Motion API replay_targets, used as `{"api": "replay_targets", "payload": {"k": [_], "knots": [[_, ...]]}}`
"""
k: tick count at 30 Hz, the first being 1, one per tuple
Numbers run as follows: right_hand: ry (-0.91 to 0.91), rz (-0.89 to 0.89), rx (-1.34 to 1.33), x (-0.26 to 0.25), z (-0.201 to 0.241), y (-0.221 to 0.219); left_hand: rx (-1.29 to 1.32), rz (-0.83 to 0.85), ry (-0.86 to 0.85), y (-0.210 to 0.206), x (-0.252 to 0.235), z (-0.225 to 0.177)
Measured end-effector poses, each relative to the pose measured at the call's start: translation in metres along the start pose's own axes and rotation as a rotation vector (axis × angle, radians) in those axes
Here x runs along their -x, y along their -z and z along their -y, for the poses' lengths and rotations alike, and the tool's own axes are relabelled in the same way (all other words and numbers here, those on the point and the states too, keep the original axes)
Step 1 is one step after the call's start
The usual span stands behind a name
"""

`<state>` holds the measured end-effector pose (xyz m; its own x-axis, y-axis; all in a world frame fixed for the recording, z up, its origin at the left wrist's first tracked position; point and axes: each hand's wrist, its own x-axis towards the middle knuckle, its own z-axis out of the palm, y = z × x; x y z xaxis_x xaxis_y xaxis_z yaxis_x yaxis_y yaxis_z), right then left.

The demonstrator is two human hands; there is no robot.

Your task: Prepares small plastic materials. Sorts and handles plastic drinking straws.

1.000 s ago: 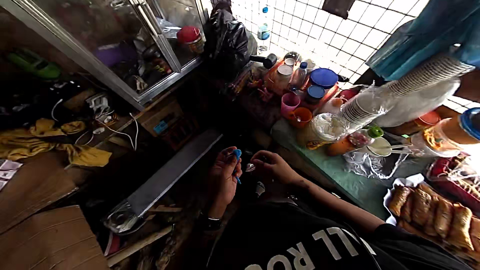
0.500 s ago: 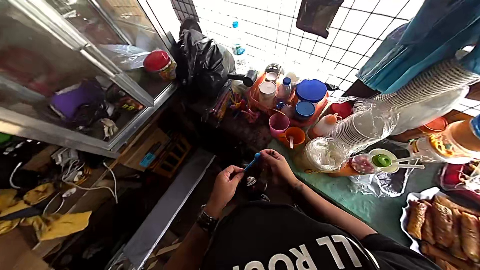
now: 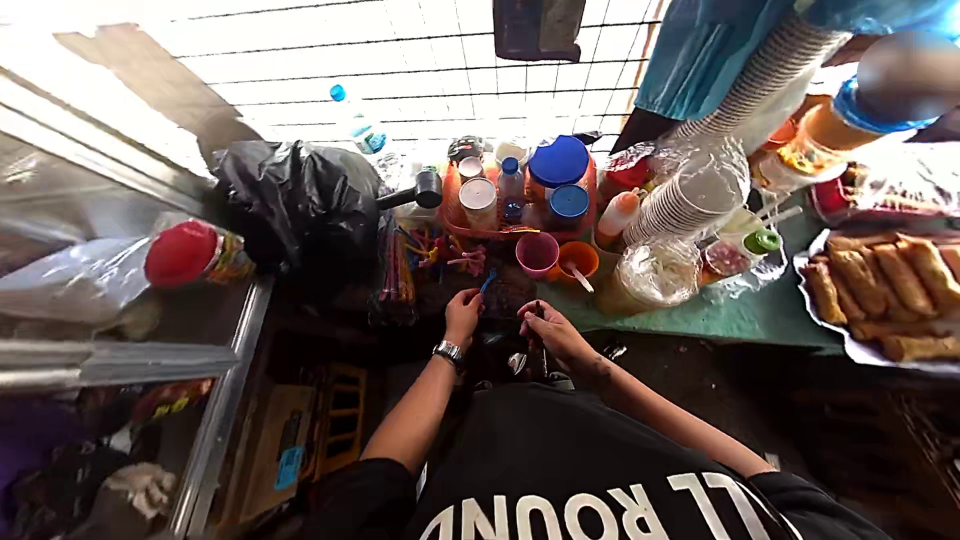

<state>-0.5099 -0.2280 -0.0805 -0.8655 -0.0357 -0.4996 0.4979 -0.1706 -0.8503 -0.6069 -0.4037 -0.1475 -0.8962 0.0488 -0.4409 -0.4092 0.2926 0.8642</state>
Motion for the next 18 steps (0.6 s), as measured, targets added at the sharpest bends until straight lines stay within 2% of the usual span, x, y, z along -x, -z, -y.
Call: {"api": "replay_targets", "payload": {"k": [3,6,9,11,14,18], "knots": [[0.047,-0.14,0.032,0.006,-0.011,-0.001,-0.32,0.079,-0.194,0.011,-0.016,-0.005],[0.025,-0.21,0.082,0.008,-0.025,-0.01,-0.41,-0.121,-0.355,0.043,0.006,-0.005],[-0.002,-0.206,0.143,0.006,-0.033,-0.031,-0.355,-0.386,-0.184,0.098,0.013,0.009],[-0.011,-0.15,0.244,0.001,-0.031,-0.049,-0.351,-0.472,-0.059,0.126,0.004,0.02],[0.03,0.009,0.395,-0.012,-0.023,-0.08,-0.478,-0.413,0.004,0.142,-0.012,0.023],[0.104,0.146,0.509,-0.037,-0.012,-0.11,-0.569,-0.407,0.043,0.138,-0.026,0.022]]}}
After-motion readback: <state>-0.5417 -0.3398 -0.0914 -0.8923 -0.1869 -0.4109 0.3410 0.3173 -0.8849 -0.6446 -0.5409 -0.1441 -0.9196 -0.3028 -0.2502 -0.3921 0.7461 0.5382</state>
